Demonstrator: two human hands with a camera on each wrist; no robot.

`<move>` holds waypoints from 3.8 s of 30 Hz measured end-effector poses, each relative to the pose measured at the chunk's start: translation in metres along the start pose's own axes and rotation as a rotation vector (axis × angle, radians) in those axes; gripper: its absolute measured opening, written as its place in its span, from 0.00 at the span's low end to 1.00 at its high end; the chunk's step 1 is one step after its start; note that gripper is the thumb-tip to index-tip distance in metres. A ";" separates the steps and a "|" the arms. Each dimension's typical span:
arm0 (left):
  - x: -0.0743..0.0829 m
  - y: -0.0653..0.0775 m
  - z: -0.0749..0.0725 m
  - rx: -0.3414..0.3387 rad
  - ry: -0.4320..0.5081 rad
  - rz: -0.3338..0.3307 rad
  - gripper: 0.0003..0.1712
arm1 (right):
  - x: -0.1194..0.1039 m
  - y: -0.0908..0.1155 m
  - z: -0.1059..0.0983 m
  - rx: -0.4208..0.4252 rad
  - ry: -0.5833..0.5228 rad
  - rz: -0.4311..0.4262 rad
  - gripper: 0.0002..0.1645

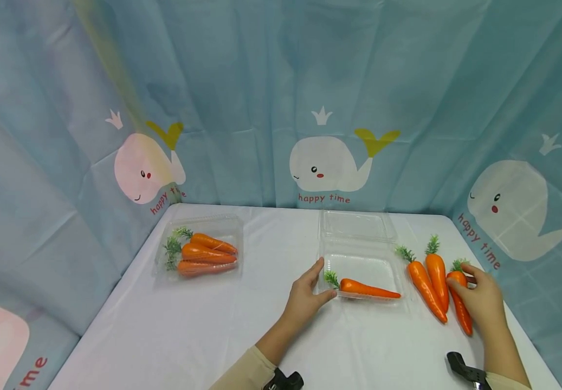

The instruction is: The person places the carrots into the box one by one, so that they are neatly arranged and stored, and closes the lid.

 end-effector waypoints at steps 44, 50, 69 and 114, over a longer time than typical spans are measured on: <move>0.003 0.000 0.000 0.004 0.013 -0.033 0.48 | -0.043 -0.002 -0.012 0.003 0.007 -0.063 0.43; 0.003 0.001 0.000 0.006 0.018 -0.043 0.48 | -0.069 -0.004 -0.012 -0.018 -0.019 -0.133 0.40; 0.003 0.001 0.000 0.017 0.029 -0.035 0.48 | -0.159 0.005 0.014 -0.109 -0.127 -0.459 0.33; 0.001 0.002 0.001 0.002 0.038 -0.025 0.48 | -0.179 0.012 0.109 -0.452 -0.160 -0.654 0.29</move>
Point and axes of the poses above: each hand's wrist, its own y-axis away from the middle knuckle, its own z-axis out of the palm, x = y × z, the point moved 2 cm from there along -y, towards the middle knuckle, and after that the axes turned 1 degree about y, right-handed, at the moved point
